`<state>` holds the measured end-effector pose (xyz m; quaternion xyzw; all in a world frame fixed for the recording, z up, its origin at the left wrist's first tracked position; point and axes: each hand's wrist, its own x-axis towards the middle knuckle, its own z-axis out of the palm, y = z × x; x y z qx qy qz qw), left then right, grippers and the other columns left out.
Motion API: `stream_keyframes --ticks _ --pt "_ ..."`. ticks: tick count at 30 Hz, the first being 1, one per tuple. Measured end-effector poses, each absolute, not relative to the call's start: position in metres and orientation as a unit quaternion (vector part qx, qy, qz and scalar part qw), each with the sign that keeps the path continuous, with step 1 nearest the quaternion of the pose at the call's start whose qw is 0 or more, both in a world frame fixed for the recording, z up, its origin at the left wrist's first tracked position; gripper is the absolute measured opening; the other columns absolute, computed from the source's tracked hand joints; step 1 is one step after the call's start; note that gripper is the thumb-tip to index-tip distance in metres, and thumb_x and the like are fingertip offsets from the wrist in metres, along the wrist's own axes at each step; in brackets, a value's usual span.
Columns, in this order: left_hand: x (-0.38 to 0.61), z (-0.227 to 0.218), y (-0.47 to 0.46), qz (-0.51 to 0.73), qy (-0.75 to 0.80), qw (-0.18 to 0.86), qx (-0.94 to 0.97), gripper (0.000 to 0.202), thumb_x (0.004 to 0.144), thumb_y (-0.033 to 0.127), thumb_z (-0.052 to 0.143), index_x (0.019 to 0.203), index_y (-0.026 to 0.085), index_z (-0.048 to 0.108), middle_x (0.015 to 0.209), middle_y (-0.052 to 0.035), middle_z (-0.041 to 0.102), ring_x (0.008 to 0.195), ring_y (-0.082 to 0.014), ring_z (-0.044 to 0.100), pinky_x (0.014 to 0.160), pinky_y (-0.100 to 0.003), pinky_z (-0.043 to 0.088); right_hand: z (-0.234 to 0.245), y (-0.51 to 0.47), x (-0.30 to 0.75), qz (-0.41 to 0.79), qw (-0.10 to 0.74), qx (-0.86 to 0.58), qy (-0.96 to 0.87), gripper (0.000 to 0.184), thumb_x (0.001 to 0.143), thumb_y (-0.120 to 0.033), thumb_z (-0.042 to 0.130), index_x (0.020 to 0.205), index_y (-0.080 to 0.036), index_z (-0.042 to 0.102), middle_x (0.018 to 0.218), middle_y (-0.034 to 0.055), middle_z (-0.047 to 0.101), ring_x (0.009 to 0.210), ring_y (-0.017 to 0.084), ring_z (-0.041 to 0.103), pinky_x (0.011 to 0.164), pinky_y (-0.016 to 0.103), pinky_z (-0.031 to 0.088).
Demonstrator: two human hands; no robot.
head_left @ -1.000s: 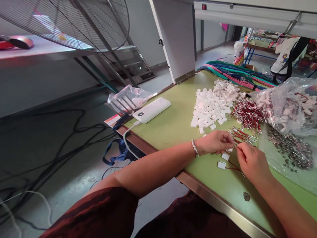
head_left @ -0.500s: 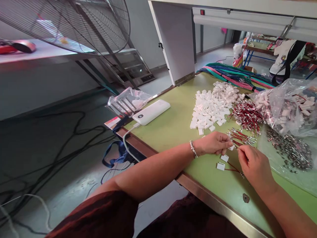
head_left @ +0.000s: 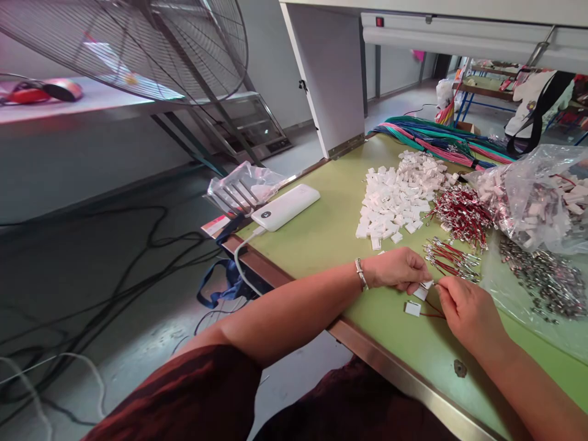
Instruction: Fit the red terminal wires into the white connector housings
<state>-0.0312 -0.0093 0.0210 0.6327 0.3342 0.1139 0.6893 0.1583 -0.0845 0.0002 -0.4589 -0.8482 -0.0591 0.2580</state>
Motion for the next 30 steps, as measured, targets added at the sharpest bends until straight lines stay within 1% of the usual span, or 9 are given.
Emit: stream_keyframes --ticks 3,6,8,13,17,21,25,28,30 --pt "-0.031 0.020 -0.009 0.125 0.344 0.695 0.619 0.042 0.070 0.051 0.072 0.059 0.015 0.053 0.044 0.0050 0.051 0.037 -0.0036 0.033 0.037 -0.018 0.025 0.000 -0.084 0.158 -0.084 0.248 -0.457 -0.850 0.022 0.096 -0.017 0.040 0.078 -0.020 0.053 0.068 0.0038 0.060 0.062 0.017 0.055 0.058 0.028 0.037" --pt "-0.030 0.019 -0.008 0.126 0.329 0.718 0.600 0.043 0.067 0.053 0.073 0.060 0.015 0.054 0.045 0.0047 0.051 0.036 -0.0037 0.032 0.037 -0.019 0.023 0.000 -0.085 0.156 -0.089 0.252 -0.457 -0.848 0.022 0.096 -0.017 0.040 0.079 -0.020 0.054 0.069 0.0042 0.060 0.064 0.017 0.055 0.060 0.029 0.037" --pt "-0.028 0.018 -0.010 0.129 0.335 0.715 0.600 0.038 0.070 0.049 0.072 0.061 0.015 0.055 0.045 0.0048 0.051 0.036 -0.0038 0.033 0.037 -0.019 0.023 -0.001 -0.085 0.156 -0.095 0.251 -0.458 -0.847 0.022 0.096 -0.018 0.041 0.079 -0.020 0.054 0.069 0.0042 0.060 0.063 0.017 0.055 0.060 0.029 0.037" --pt "-0.025 0.022 -0.013 0.156 0.376 0.639 0.653 0.025 0.079 0.033 0.064 0.063 0.015 0.056 0.045 0.0056 0.052 0.037 -0.0033 0.037 0.040 -0.016 0.030 -0.002 -0.079 0.163 -0.067 0.280 -0.476 -0.831 0.018 0.095 -0.017 0.042 0.082 -0.021 0.053 0.067 0.0024 0.059 0.061 0.017 0.054 0.058 0.028 0.038" --pt "-0.028 0.025 -0.012 0.141 0.348 0.680 0.630 0.025 0.080 0.033 0.063 0.065 0.015 0.057 0.045 0.0060 0.052 0.035 -0.0032 0.035 0.038 -0.016 0.027 0.000 -0.076 0.165 -0.074 0.287 -0.467 -0.833 0.016 0.096 -0.018 0.043 0.083 -0.021 0.053 0.072 0.0041 0.061 0.067 0.018 0.057 0.061 0.029 0.040" --pt "-0.027 0.023 -0.012 0.168 0.360 0.682 0.614 0.023 0.081 0.031 0.062 0.065 0.014 0.058 0.045 0.0055 0.053 0.036 -0.0031 0.035 0.037 -0.016 0.026 -0.001 -0.080 0.158 -0.094 0.276 -0.475 -0.830 0.021 0.096 -0.017 0.041 0.079 -0.021 0.052 0.066 0.0033 0.058 0.063 0.018 0.054 0.059 0.029 0.038" --pt "-0.023 0.018 -0.016 0.172 0.380 0.667 0.617 0.025 0.079 0.036 0.066 0.067 0.014 0.060 0.045 0.0057 0.053 0.036 -0.0034 0.036 0.038 -0.016 0.027 -0.004 -0.082 0.154 -0.094 0.269 -0.470 -0.835 0.022 0.095 -0.016 0.040 0.076 -0.021 0.051 0.063 0.0025 0.056 0.058 0.017 0.052 0.055 0.028 0.036" --pt "-0.024 0.019 -0.016 0.149 0.360 0.676 0.626 0.028 0.080 0.040 0.065 0.069 0.015 0.059 0.046 0.0056 0.052 0.037 -0.0039 0.035 0.038 -0.018 0.026 -0.003 -0.080 0.156 -0.068 0.293 -0.467 -0.831 0.020 0.094 -0.017 0.041 0.079 -0.020 0.052 0.063 0.0015 0.057 0.057 0.016 0.053 0.055 0.027 0.038" --pt "-0.029 0.025 -0.011 0.123 0.338 0.658 0.661 0.030 0.081 0.042 0.063 0.069 0.015 0.059 0.050 0.0046 0.053 0.039 -0.0046 0.036 0.040 -0.019 0.028 0.000 -0.080 0.157 -0.036 0.308 -0.471 -0.826 0.017 0.094 -0.019 0.043 0.080 -0.020 0.053 0.063 0.0007 0.059 0.057 0.015 0.054 0.055 0.026 0.038"
